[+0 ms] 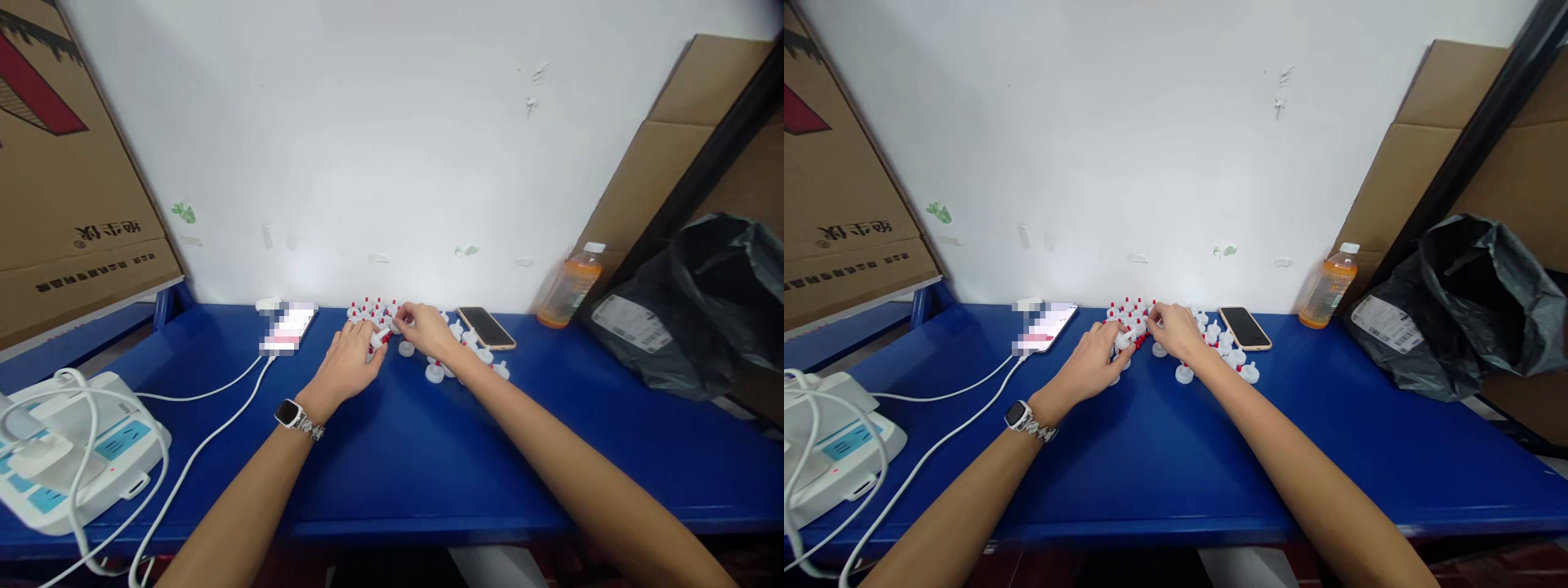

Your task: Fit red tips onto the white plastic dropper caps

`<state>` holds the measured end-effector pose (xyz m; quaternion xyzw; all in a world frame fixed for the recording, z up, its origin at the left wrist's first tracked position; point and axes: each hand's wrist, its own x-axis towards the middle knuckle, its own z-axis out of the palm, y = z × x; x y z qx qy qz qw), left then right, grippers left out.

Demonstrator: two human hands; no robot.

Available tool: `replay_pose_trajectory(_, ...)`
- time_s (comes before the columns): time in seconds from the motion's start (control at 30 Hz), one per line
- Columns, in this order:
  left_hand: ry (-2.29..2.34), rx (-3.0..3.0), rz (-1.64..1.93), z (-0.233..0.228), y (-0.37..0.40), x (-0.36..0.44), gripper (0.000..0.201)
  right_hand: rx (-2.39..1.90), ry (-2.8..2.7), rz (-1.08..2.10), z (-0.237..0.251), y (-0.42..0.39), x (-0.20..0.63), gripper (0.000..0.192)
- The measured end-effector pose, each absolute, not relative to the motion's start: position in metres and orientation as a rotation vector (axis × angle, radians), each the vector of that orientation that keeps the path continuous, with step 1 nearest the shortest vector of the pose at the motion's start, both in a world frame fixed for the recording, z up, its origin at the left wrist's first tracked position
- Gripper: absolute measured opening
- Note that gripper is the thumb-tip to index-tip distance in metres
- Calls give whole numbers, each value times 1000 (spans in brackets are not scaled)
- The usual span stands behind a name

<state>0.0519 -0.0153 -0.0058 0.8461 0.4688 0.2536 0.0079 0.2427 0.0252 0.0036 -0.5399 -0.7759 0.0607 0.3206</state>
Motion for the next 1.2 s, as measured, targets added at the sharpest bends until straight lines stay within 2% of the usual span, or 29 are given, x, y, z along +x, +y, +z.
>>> replay_pose_trajectory(0.1, 1457, 2635, 793, -7, -16, 55, 18, -1172, -1746, 595, 3, 10, 247, 20)
replay_pose_trajectory(0.17, 1426, 2642, 816, -8, -17, 57, 19, -1058, -1620, 770, 1, -1, 247, 27)
replay_pose_trajectory(0.47, 1314, 2927, 743, -3, -28, 61, 27, -957, -1401, 1032, 0, -25, 241, 41)
replay_pose_trajectory(0.67, 1320, 2980, 695, 0, -32, 62, 33, -874, -1310, 1106, 0, -28, 238, 42)
replay_pose_trajectory(0.83, 1309, 3010, 699, -1, -34, 66, 39, -879, -1291, 1035, -3, -27, 235, 44)
replay_pose_trajectory(1.13, 1172, 2915, 805, -6, -28, 64, 29, -855, -1388, 986, -6, -32, 234, 46)
replay_pose_trajectory(1.2, 1150, 2884, 852, -5, -25, 63, 32, -866, -1431, 973, 0, -30, 239, 44)
